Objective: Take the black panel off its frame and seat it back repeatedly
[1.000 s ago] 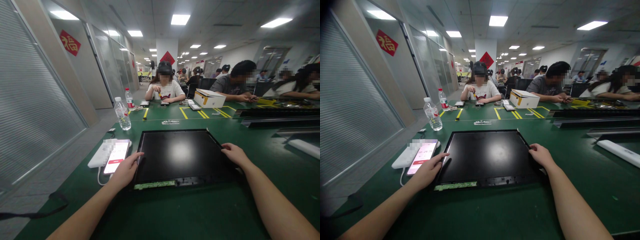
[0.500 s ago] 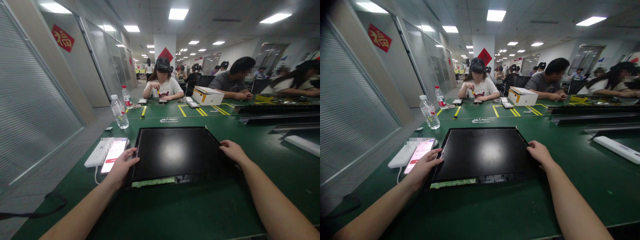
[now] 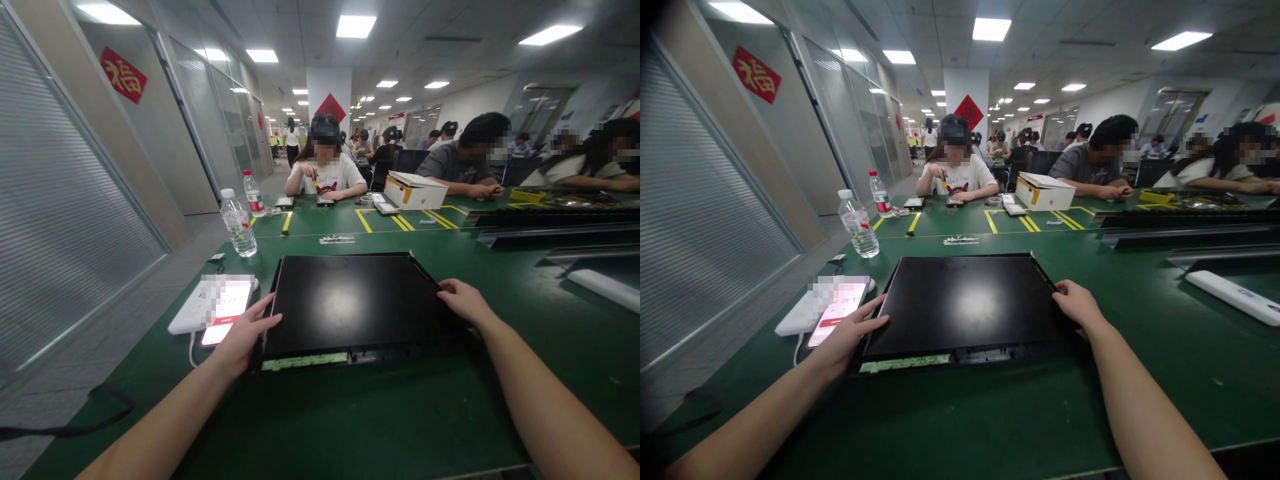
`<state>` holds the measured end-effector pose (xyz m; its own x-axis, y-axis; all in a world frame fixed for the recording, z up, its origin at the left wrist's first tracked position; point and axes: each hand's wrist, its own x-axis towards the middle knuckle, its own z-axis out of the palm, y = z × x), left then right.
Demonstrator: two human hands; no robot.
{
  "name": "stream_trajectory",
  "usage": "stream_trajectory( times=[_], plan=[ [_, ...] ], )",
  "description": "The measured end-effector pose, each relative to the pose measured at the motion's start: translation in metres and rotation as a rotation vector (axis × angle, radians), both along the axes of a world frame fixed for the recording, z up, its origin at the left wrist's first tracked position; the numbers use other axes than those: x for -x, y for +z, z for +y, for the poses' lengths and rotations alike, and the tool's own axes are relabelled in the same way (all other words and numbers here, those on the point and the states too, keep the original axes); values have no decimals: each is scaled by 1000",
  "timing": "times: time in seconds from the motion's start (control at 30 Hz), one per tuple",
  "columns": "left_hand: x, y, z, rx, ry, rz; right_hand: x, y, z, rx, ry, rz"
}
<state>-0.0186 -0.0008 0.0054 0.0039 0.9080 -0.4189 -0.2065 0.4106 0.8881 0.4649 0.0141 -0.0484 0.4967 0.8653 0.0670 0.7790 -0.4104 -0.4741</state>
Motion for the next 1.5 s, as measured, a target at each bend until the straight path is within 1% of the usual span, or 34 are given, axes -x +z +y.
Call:
stream_trajectory(
  times=[0.23,0.37,0.7,1.23,1.5],
  plan=[
    [4,-5,2,-49,-55,16,0,1,0,-8,6,-7],
    [4,-6,2,-73,-66,-23,0,0,0,-8,9,-2],
    [7,-7,2,-154,-97,-58,1,-1,0,3,8,-4],
    [12,-9,4,-213,-157,-21,3,0,0,-22,-3,-4],
    [9,-9,3,-322,-156,-61,4,2,0,-2,3,16]
  ],
)
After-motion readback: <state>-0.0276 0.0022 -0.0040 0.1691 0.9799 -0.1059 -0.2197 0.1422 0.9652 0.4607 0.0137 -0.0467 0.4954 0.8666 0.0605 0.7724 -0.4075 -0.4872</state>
